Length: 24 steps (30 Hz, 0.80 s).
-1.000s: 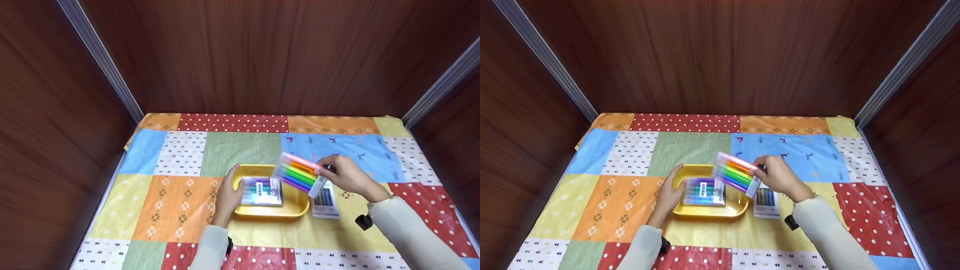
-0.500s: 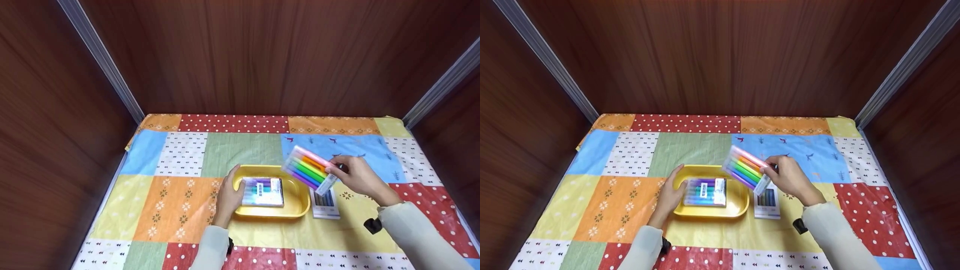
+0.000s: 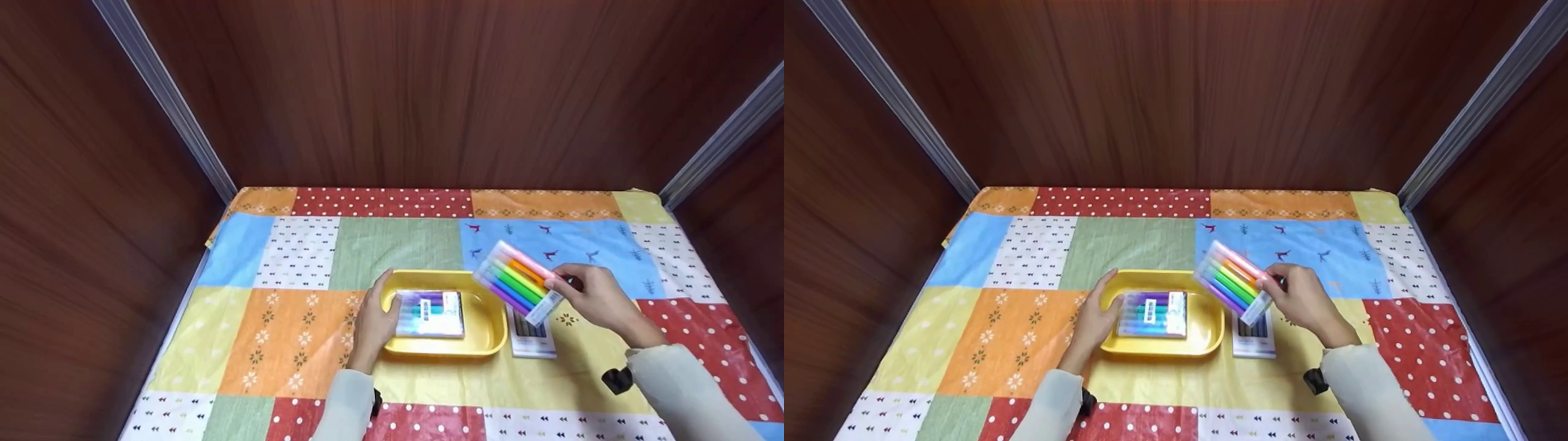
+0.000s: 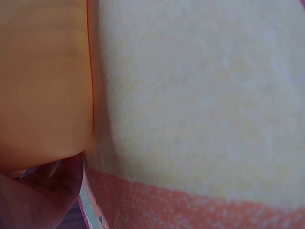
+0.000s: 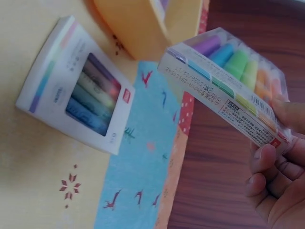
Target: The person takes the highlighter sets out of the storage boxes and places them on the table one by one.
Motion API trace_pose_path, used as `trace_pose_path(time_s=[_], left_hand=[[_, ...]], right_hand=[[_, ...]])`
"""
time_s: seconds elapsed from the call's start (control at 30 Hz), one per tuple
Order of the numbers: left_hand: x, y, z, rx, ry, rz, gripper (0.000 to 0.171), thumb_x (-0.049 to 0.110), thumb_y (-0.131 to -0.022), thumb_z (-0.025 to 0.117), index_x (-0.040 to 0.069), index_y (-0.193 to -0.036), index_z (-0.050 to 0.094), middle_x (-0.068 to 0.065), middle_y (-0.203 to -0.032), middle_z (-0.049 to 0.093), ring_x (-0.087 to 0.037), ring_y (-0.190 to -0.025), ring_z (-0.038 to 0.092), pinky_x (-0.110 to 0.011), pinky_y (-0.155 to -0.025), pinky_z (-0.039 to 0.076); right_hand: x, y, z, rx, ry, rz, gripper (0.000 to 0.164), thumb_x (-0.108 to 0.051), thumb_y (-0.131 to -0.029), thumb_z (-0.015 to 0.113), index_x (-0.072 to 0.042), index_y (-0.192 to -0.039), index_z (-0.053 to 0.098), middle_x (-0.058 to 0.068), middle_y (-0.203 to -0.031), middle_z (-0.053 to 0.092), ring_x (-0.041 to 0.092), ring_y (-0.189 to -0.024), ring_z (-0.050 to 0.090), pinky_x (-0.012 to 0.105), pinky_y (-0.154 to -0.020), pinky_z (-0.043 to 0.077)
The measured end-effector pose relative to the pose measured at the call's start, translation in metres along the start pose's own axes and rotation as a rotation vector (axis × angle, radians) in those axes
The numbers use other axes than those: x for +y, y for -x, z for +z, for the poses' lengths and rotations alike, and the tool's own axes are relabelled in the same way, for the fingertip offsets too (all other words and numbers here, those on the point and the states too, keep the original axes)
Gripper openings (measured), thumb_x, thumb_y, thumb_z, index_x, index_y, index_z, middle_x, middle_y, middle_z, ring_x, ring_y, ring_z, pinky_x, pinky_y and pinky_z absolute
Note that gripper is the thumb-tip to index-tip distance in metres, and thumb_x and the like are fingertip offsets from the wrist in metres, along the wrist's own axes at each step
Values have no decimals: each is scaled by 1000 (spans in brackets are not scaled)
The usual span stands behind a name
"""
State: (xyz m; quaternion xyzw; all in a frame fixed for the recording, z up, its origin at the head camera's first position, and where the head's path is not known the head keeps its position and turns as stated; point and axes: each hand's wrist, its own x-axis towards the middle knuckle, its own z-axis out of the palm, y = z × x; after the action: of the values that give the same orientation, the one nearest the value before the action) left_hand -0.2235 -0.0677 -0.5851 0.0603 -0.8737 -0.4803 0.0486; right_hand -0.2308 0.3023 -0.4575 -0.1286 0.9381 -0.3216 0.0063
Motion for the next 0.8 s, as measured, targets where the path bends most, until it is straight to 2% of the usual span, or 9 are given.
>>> trace_pose_path(time_s=[0.2,0.5,0.8], left_hand=[[0,1,1,-6,5,1,58,30,-99,61,44,-151,40,-4,-150,54,-35,-130,58,-53,-93,54],[-2,1,-1,-1,15,2,58,28,-98,61,38,-152,42,-5,-151,53,-36,-134,55,-57,-101,50],[-2,1,0,20,27,60,57,25,-98,62,38,-151,43,-4,-150,55,-35,-134,56,-57,-100,50]], right_hand=[[10,5,3,33,4,1,23,-27,-98,66,-5,-100,73,5,-75,65,4,-59,48,22,-49,41],[24,13,2,19,-7,112,35,-34,-100,62,-1,-111,71,9,-84,67,9,-66,52,23,-53,44],[40,25,9,121,5,122,30,-28,-99,65,0,-104,72,8,-77,64,5,-60,47,23,-50,40]])
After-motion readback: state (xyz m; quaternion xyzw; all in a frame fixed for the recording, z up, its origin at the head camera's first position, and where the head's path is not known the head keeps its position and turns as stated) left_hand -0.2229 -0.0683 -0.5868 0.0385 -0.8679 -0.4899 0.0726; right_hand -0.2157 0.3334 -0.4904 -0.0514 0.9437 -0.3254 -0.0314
